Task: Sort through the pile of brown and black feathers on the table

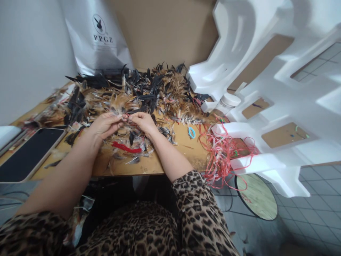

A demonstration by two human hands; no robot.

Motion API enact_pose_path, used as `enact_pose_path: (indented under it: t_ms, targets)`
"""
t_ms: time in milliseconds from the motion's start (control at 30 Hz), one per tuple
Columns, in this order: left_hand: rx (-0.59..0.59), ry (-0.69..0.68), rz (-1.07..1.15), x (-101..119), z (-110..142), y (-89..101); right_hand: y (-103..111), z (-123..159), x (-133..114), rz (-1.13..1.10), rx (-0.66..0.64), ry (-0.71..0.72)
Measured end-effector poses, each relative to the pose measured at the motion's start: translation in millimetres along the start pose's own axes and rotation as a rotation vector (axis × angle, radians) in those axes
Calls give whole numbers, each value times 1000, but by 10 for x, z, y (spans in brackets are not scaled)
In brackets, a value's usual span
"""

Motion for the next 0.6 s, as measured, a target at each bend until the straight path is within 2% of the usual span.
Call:
enact_pose_path:
  t_ms: [200,400,500,600]
  targets:
    - [-57,59,131,-51,4,-78,-45,30,95,40,-25,-80]
    - [-93,151,148,-135,16,-112,130,-3,-152,98,146,113]
    - [-106,179,142,-170,9,-103,94,17,-109,-37,157,39]
    - [-148,190,150,-174,22,-124,-31,40,-48,-246,102,-78]
Point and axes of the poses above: each hand's wrist, its own z-axis away from the middle knuckle, its own y-axis out of the back of the hand, x = y × z, the point moved 10 cm from there along -z, towards the middle knuckle, and after that the axes turned 12 degrees about y, right-handed, at the moved point
